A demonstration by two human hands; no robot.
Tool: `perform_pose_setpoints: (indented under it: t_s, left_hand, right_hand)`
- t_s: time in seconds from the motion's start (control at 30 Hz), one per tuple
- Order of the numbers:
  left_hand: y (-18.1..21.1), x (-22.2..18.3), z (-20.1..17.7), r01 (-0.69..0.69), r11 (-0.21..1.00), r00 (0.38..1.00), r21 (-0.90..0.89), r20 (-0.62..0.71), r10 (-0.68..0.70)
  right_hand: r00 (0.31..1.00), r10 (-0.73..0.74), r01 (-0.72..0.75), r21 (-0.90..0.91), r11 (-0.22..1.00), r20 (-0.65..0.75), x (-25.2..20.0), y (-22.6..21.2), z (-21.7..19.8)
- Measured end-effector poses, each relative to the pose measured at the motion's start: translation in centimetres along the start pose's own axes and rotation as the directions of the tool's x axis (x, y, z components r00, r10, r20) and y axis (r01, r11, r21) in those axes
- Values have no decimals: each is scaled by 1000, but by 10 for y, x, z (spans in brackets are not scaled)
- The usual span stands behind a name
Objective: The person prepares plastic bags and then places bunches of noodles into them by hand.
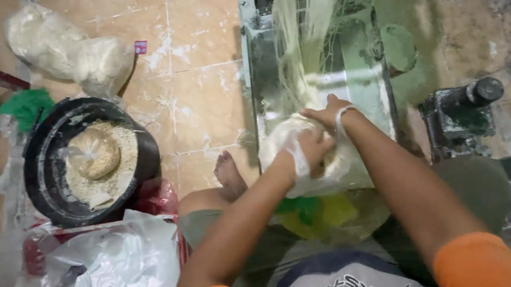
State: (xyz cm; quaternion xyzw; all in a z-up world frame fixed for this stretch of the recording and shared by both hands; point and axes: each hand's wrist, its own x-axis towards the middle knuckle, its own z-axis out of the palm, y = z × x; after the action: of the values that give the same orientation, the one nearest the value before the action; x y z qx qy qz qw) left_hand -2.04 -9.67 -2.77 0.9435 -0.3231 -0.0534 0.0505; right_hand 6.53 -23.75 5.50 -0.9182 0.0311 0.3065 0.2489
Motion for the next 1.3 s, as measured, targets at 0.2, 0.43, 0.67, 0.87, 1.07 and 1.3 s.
perform_pose_setpoints:
  t_s: [0.2, 0.43, 0.67, 0.87, 1.07, 1.3]
  left_hand:
    - [3, -51, -97, 372, 726, 927, -579, 192, -322]
    - [-89, -78, -32, 125, 987, 961, -99, 260, -95]
    - [-61, -51, -136, 200, 596, 950, -778, 6, -311]
    - [-41, 24, -26, 194, -545, 709, -816, 501, -497]
    - [-49, 36, -125, -485, -837, 847, -253, 99, -522]
    - [-119, 43, -86, -597, -512, 596, -617, 87, -799]
  right_hand:
    - [991, 72, -59, -122, 991, 111, 54, -1, 35]
    - [997, 65, -60, 114, 992, -36, 68, 17, 51]
    - [972, 10, 228, 949, 217, -235, -40, -16, -12]
    - [815, -495, 384, 921, 73, -301, -80, -39, 10]
    - [810, -552, 482, 759, 438, -197, -126, 0, -24]
    - [712, -679, 702, 190, 686, -181, -48, 145, -45]
